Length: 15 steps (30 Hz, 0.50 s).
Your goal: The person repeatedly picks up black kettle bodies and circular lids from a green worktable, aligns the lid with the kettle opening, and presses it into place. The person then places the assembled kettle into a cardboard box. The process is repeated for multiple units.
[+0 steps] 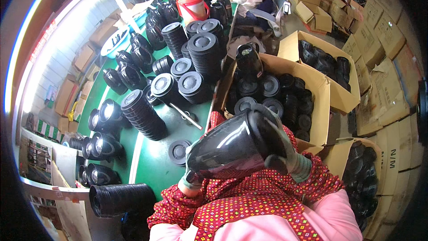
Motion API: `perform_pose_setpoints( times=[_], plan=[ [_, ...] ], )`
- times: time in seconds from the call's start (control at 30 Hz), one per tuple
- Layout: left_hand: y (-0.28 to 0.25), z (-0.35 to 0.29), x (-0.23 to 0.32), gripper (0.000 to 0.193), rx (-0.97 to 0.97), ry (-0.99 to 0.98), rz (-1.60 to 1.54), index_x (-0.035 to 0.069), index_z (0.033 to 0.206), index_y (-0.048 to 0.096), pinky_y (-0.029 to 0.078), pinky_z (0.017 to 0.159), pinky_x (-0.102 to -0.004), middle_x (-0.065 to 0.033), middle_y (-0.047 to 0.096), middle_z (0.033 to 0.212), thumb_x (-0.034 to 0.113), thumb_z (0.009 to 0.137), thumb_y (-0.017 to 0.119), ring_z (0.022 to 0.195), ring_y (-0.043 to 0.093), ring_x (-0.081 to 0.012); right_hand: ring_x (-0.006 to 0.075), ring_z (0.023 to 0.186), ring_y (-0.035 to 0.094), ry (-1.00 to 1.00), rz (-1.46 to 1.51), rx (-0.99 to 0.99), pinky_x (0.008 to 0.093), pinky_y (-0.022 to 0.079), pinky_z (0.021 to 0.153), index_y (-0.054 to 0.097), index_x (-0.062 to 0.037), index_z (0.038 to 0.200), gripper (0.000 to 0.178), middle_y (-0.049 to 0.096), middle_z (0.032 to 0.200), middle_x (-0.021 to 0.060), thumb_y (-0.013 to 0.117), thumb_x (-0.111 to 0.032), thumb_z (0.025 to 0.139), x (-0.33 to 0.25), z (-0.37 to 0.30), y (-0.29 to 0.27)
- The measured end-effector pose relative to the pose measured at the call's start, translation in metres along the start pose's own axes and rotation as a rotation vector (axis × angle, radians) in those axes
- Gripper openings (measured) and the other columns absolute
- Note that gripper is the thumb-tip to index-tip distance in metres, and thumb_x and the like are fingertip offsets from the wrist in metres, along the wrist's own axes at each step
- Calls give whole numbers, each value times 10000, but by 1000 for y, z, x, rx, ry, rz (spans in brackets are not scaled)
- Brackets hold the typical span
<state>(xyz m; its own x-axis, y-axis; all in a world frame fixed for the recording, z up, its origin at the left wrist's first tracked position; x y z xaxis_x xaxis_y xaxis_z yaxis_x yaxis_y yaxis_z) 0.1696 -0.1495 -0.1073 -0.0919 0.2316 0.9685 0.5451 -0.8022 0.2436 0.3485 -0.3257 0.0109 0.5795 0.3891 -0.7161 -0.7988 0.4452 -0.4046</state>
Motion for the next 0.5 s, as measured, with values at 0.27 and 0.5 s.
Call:
perform_pose_setpoints(
  times=[0.27,0.5],
  plan=[
    [10,-33,-58,464,91,-109,-102,-30,1412,582,520,1078,-373,-121,669,1354,129,984,665,1236,640,-211,186,1362,533,530,414,183,332,407,1166,492,26,1544,734,563,1511,119,582,-522,1063,35,-10,-16],
    [-22,-13,40,659,-440,-89,907,9,1454,541,506,1092,-436,-229,671,1313,40,837,773,1241,659,-365,177,1130,681,781,485,-318,332,532,1029,684,38,1340,426,742,1232,98,659,-259,1036,111,0,-17]
  ],
)
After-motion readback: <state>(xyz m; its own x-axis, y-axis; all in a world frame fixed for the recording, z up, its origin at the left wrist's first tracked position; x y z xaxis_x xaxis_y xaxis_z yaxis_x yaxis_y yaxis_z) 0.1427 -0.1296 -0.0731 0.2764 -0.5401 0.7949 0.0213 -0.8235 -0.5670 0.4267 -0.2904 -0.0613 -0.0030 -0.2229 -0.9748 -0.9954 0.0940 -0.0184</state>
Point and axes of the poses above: each hand's wrist, its own z-axis towards the middle knuckle, its own y-axis out of the palm, x = y × z, the point moved 4 cm from there along z, towards the middle knuckle
